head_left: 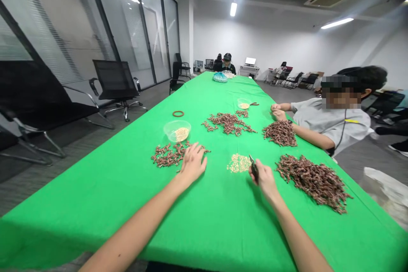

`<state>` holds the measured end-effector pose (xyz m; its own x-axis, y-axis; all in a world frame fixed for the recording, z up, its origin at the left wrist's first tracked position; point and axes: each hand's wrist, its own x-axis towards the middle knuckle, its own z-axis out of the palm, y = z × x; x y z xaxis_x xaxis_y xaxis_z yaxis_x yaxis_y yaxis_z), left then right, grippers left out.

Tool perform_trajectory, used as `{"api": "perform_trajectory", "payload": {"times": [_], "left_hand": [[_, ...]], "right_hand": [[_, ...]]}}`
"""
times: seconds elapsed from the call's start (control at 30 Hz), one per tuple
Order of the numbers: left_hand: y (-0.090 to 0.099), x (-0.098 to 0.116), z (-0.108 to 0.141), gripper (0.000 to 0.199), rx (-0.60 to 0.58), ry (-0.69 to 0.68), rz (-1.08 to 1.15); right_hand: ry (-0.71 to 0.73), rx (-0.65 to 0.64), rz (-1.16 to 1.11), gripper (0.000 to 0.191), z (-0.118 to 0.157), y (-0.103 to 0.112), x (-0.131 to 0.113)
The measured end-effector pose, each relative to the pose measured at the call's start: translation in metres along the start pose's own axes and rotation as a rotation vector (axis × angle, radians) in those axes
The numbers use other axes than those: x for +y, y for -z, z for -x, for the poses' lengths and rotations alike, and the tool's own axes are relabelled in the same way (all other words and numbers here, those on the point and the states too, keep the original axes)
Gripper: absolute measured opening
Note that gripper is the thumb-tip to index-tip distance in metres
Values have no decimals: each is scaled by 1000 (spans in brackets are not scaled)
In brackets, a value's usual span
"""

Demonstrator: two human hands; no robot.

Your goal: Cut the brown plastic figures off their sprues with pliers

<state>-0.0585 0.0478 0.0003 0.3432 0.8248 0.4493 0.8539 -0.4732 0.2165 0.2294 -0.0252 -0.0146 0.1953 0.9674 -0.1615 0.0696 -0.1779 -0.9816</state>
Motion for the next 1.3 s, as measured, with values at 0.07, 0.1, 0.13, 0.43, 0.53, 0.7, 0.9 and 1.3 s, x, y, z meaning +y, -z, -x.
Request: {"api": "perform_trajectory", "payload": {"times": [0.07, 0.1, 0.13, 0.43, 0.53, 0.7, 0.9, 1.3], "left_hand": [[4, -6, -5, 34, 20, 71, -68], [6, -7, -7, 34, 23, 96, -97], [7, -8, -8, 34, 22, 114, -121], [4, -8, -3, 33, -90, 119, -191], [3, -5, -1, 33, -111, 100, -172], [8, 10, 0, 30, -105, 53, -71], [12, 25, 4, 26, -168, -53, 121], [2, 36, 12, 26, -220, -131, 266]], "right_hand": [[19, 1, 30, 37, 0, 1, 0], [31, -1, 47, 37, -1, 2, 1], [43, -4, 65, 37, -1, 2, 2], [188, -72, 271, 36, 2, 3, 12], [260, -116, 347, 36, 4, 2, 11], [347, -155, 454, 36, 5, 3, 9], [396, -98, 522, 36, -8, 18, 14], [435, -9, 597, 37, -17, 32, 17]]}}
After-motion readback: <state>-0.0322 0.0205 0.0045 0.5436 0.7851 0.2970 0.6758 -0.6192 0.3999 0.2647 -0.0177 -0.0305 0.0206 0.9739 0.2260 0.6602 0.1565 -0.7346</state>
